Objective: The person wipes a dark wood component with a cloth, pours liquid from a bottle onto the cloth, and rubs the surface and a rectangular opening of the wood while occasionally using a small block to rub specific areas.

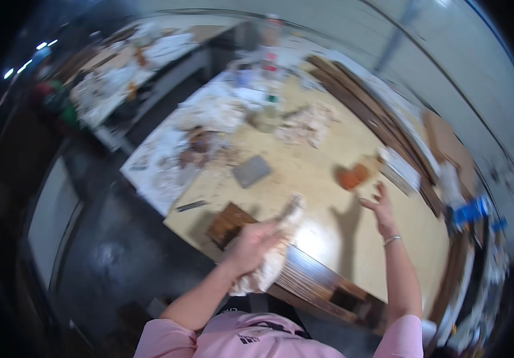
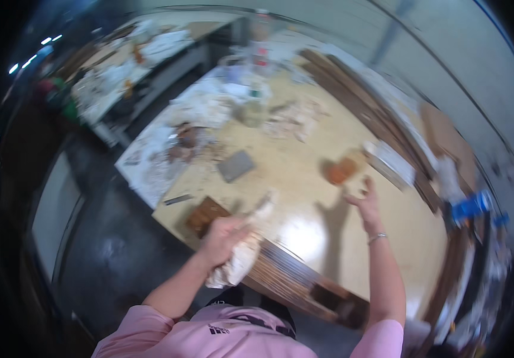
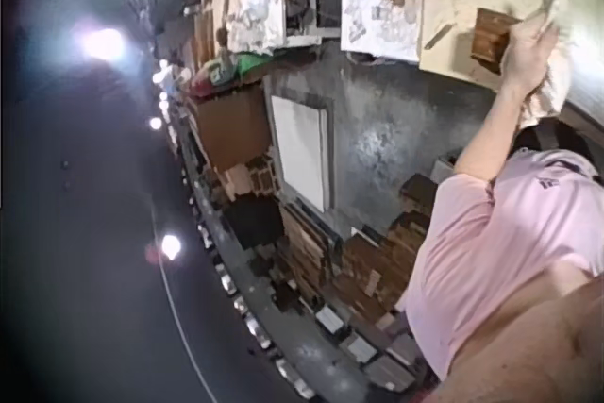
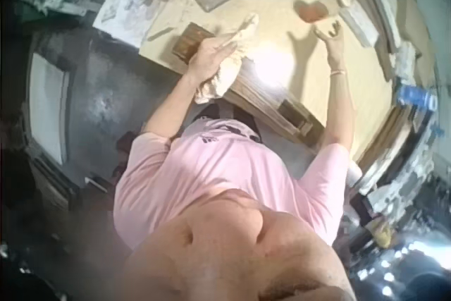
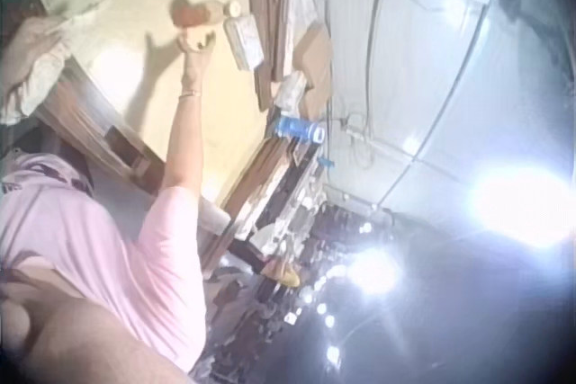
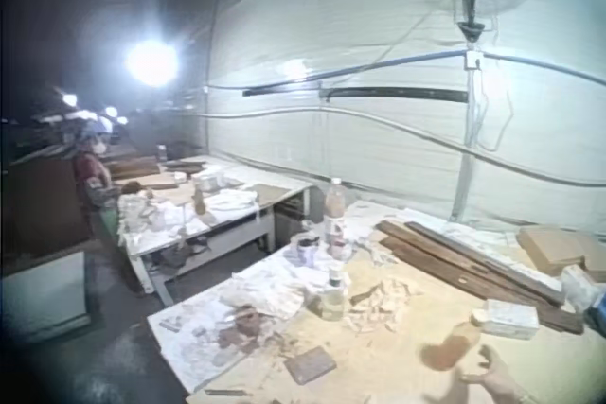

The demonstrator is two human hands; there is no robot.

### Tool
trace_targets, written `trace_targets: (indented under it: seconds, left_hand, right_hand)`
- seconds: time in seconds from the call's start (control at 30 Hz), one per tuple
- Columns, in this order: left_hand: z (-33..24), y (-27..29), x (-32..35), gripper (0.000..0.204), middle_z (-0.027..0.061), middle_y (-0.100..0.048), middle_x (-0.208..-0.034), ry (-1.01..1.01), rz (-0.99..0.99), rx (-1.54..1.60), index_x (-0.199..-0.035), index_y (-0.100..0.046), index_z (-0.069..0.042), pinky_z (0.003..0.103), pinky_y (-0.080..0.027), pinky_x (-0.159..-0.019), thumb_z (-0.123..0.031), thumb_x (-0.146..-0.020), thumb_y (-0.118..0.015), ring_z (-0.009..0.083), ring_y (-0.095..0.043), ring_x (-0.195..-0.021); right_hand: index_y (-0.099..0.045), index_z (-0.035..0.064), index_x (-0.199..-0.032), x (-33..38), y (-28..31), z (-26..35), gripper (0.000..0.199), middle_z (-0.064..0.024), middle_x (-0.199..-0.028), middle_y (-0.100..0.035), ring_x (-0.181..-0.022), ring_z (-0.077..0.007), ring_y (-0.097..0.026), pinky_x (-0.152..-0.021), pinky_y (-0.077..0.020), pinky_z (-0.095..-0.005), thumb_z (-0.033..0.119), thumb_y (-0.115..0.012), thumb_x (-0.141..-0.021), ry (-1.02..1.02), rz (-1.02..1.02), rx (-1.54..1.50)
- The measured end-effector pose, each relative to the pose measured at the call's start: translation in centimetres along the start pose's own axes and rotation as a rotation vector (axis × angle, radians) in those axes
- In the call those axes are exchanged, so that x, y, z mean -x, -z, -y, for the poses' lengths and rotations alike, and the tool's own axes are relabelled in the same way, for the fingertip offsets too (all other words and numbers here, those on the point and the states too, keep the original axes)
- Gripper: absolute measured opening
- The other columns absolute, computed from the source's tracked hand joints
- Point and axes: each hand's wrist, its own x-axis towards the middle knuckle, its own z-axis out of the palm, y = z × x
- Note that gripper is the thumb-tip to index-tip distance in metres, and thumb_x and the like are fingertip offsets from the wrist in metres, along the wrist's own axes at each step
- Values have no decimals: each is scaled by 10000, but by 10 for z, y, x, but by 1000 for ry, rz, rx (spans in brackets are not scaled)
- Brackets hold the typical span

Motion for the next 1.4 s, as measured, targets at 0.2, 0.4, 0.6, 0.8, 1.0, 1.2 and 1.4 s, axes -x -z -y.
trace_targets:
  seconds: [0.2,0.4,0.6,0.8,1.0,1.2,1.4]
  left_hand:
    - [-13,-1,6,357,124,-702,-1071,-4,21,-172,-1299,-572,55,268,-478,-873,-124,-991,-581,120,-614,-980]
    - [-2,-8,3,369,52,-700,-983,51,-169,193,-1332,-570,26,233,-497,-759,-156,-1010,-569,76,-606,-840]
    - [-1,1,-4,438,32,-657,-1066,6,-222,458,-1378,-525,10,236,-511,-780,-273,-1044,-527,75,-612,-890]
    - [-3,4,-3,437,61,-664,-1138,33,-138,636,-1361,-527,24,255,-518,-833,-284,-1054,-495,102,-637,-959]
    - [0,7,-1,435,67,-665,-1142,29,-33,638,-1349,-533,31,258,-518,-841,-285,-1052,-499,105,-639,-966]
    - [-1,6,-2,401,72,-676,-1088,30,-5,639,-1274,-562,34,268,-527,-812,-292,-1052,-490,116,-653,-919]
    - [-5,8,-3,365,76,-687,-1043,54,13,617,-1198,-594,32,277,-536,-785,-281,-1057,-469,127,-666,-878]
  right_hand:
    - [-445,47,-1373,-98,-47,-26,721,-71,-1268,-579,-1166,-216,-568,-1025,-443,-370,-9,-765,-729,154,-2,-341]
    - [-537,24,-1197,-69,-73,39,510,-98,-1093,-627,-926,-180,-634,-786,-539,-348,34,-717,-720,169,106,-144]
    - [-561,52,-1264,27,-71,134,749,-129,-1148,-662,-1049,-319,-638,-901,-515,-420,61,-790,-551,559,350,440]
    - [-614,84,-1138,91,-63,177,548,-91,-1010,-646,-915,-330,-602,-826,-485,-409,55,-722,-601,786,335,882]
    - [-631,79,-1072,109,-62,183,480,-88,-939,-638,-874,-321,-589,-797,-463,-406,10,-685,-600,814,237,1037]
    - [-641,70,-1016,116,-57,184,425,-92,-913,-640,-849,-323,-597,-782,-470,-407,17,-683,-596,824,124,1125]
    - [-644,104,-1068,122,-58,187,490,-67,-979,-654,-923,-298,-603,-836,-487,-397,35,-716,-588,679,129,1113]
